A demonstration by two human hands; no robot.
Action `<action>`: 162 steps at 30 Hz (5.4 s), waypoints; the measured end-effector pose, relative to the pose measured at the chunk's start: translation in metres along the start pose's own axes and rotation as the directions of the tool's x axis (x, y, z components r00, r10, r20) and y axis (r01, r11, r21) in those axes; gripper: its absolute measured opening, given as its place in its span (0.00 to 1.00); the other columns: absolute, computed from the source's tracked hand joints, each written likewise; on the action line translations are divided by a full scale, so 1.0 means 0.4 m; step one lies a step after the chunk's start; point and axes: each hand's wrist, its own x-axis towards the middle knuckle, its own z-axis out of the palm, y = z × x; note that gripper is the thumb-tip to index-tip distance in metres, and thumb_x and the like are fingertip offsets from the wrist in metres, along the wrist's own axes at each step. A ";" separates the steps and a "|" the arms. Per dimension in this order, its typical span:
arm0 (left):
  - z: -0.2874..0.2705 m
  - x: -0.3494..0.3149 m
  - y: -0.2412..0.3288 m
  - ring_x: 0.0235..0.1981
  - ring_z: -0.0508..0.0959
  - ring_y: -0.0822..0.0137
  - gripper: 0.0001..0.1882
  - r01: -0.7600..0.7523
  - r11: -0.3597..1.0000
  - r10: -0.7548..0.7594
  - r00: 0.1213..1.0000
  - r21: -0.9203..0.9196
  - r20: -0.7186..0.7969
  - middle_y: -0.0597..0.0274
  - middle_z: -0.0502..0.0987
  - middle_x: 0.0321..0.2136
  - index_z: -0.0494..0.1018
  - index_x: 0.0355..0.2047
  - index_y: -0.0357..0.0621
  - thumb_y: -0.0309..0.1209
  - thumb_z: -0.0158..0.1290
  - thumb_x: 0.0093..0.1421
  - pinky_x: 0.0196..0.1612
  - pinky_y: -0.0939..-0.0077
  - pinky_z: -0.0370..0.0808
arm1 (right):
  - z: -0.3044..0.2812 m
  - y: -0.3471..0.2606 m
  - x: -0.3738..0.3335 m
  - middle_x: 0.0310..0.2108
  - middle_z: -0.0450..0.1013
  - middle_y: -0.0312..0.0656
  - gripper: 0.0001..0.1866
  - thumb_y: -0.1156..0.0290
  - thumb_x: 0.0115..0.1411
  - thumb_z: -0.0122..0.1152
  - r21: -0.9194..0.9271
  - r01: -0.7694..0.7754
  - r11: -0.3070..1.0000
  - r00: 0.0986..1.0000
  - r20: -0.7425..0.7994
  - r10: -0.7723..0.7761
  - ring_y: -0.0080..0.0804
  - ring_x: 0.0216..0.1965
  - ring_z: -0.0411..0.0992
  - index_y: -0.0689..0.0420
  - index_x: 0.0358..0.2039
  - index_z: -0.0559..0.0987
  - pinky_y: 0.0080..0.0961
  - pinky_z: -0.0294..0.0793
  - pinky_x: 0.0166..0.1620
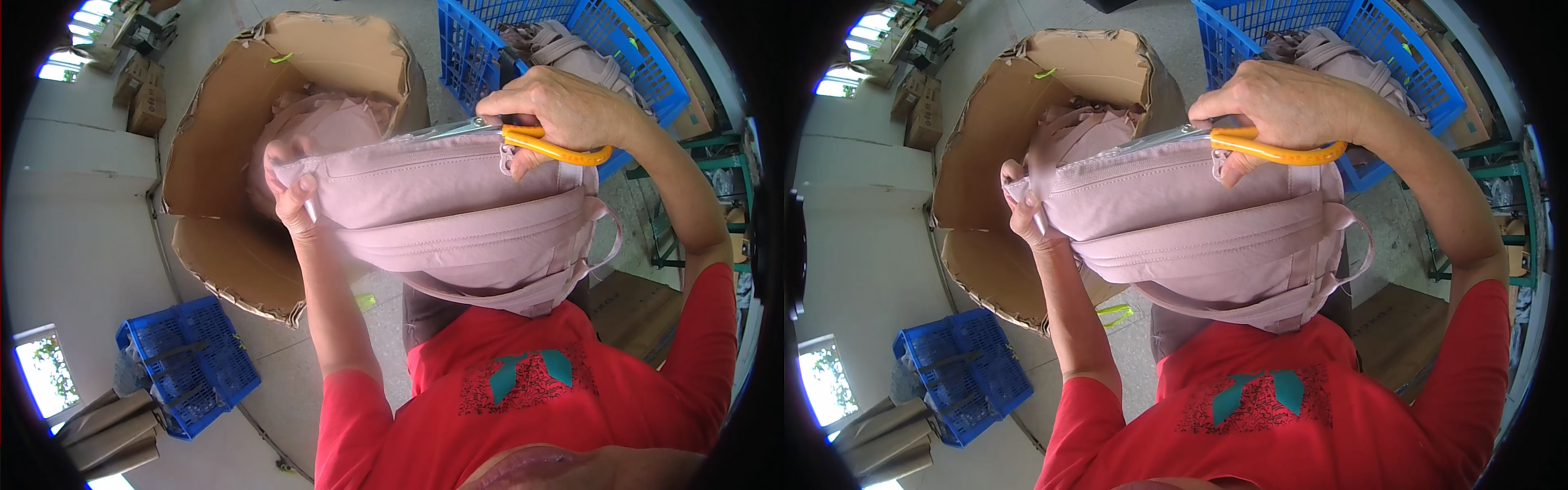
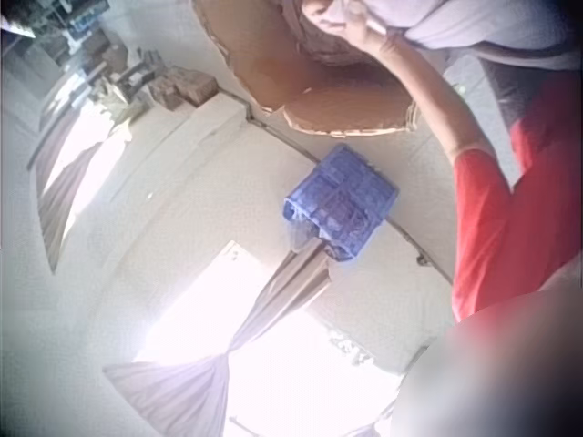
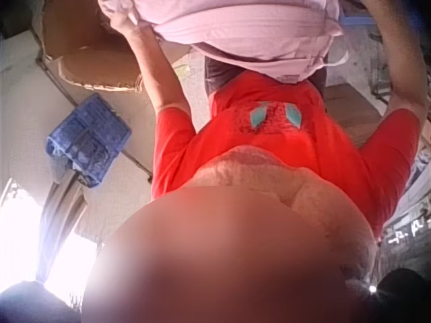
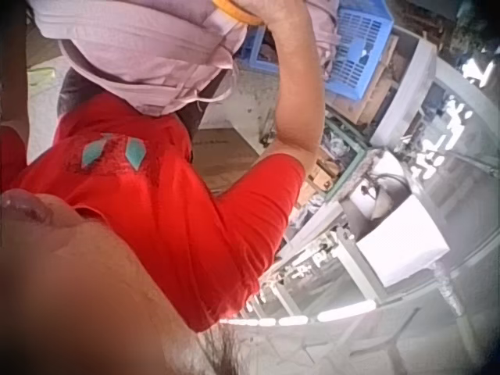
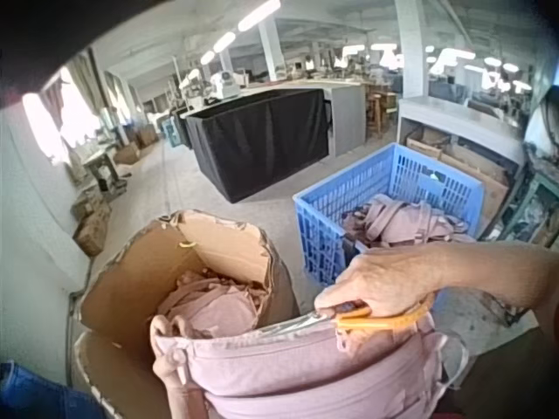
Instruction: Trimming excess plastic or thread from pink backpacks using scissors.
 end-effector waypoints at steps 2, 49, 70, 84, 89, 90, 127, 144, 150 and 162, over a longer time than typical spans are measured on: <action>0.006 -0.001 0.002 0.22 0.69 0.65 0.19 0.006 1.000 -0.006 1.000 -0.007 -0.002 0.60 0.63 0.22 0.57 0.25 0.47 0.27 0.58 0.38 0.30 0.70 0.72 | 0.008 0.008 -0.003 0.17 0.63 0.40 0.29 0.52 0.34 0.68 0.011 0.014 1.000 1.000 -0.021 -0.014 0.33 0.18 0.62 0.62 0.28 0.69 0.26 0.63 0.24; 0.067 -0.008 0.067 0.27 0.68 0.71 0.17 -0.107 0.963 0.171 0.952 0.247 -0.252 0.61 0.68 0.25 0.63 0.27 0.45 0.25 0.56 0.35 0.35 0.80 0.67 | 0.065 0.085 -0.080 0.24 0.63 0.27 0.19 0.75 0.49 0.61 0.552 -0.078 0.830 0.857 -0.388 0.339 0.13 0.24 0.63 0.56 0.43 0.71 0.10 0.62 0.26; 0.213 -0.140 0.204 0.41 0.69 0.68 0.24 -0.011 0.517 0.299 0.939 0.856 -0.169 0.56 0.70 0.39 0.66 0.44 0.37 0.31 0.52 0.44 0.41 0.79 0.66 | -0.008 -0.055 -0.257 0.31 0.71 0.35 0.25 0.70 0.41 0.63 0.585 0.225 0.779 0.668 -0.675 0.314 0.21 0.34 0.67 0.61 0.43 0.72 0.18 0.66 0.40; 0.254 0.066 0.091 0.26 0.71 0.77 0.12 0.112 0.609 -0.323 0.939 0.785 0.117 0.67 0.75 0.24 0.75 0.29 0.35 0.27 0.61 0.44 0.34 0.83 0.67 | 0.107 -0.014 -0.306 0.23 0.69 0.36 0.25 0.74 0.44 0.65 0.508 -0.417 0.754 0.775 -0.236 0.587 0.20 0.22 0.67 0.62 0.44 0.69 0.17 0.67 0.27; 0.233 0.051 0.079 0.26 0.70 0.77 0.13 0.030 0.570 -0.190 0.977 0.821 0.097 0.67 0.75 0.24 0.75 0.29 0.35 0.28 0.61 0.44 0.36 0.82 0.66 | 0.175 0.030 -0.398 0.24 0.68 0.32 0.24 0.68 0.44 0.66 0.679 -0.219 0.701 0.672 -0.416 0.613 0.16 0.25 0.65 0.62 0.43 0.71 0.16 0.65 0.27; 0.238 0.046 0.085 0.27 0.70 0.76 0.13 0.008 0.608 -0.174 0.977 0.794 0.123 0.67 0.74 0.23 0.75 0.30 0.35 0.28 0.61 0.44 0.37 0.82 0.66 | 0.180 0.036 -0.410 0.23 0.67 0.32 0.24 0.68 0.45 0.66 0.591 -0.262 0.763 0.647 -0.479 0.593 0.16 0.24 0.64 0.61 0.43 0.71 0.15 0.64 0.27; 0.199 0.004 0.106 0.26 0.70 0.73 0.18 -0.087 0.759 -0.033 0.984 0.645 0.172 0.64 0.73 0.24 0.74 0.27 0.33 0.33 0.65 0.38 0.34 0.81 0.65 | 0.006 -0.068 -0.203 0.19 0.69 0.45 0.25 0.58 0.38 0.69 0.088 -0.084 0.993 0.975 -0.200 0.100 0.41 0.23 0.69 0.62 0.31 0.70 0.31 0.65 0.27; 0.242 -0.003 0.101 0.22 0.68 0.75 0.15 -0.057 0.776 -0.067 0.983 0.628 0.171 0.65 0.72 0.20 0.73 0.24 0.35 0.32 0.64 0.40 0.28 0.83 0.63 | -0.001 -0.077 -0.196 0.22 0.69 0.44 0.26 0.53 0.39 0.67 -0.017 0.001 1.000 0.968 -0.252 -0.005 0.44 0.24 0.68 0.60 0.30 0.69 0.33 0.65 0.27; 0.267 0.007 0.102 0.22 0.68 0.75 0.14 -0.093 0.770 -0.074 0.970 0.632 0.233 0.64 0.73 0.20 0.74 0.23 0.36 0.32 0.64 0.40 0.29 0.83 0.63 | -0.002 -0.076 -0.159 0.21 0.69 0.45 0.26 0.52 0.40 0.66 -0.161 0.088 0.983 0.919 -0.367 -0.143 0.44 0.23 0.69 0.60 0.30 0.70 0.34 0.65 0.26; 0.295 0.007 0.105 0.25 0.70 0.77 0.16 0.060 0.855 -0.132 0.986 0.515 0.103 0.65 0.74 0.23 0.71 0.31 0.36 0.28 0.62 0.43 0.33 0.85 0.67 | 0.003 -0.082 -0.160 0.19 0.66 0.41 0.25 0.56 0.38 0.68 0.008 0.072 0.997 0.884 -0.463 -0.060 0.36 0.21 0.67 0.58 0.32 0.69 0.29 0.63 0.24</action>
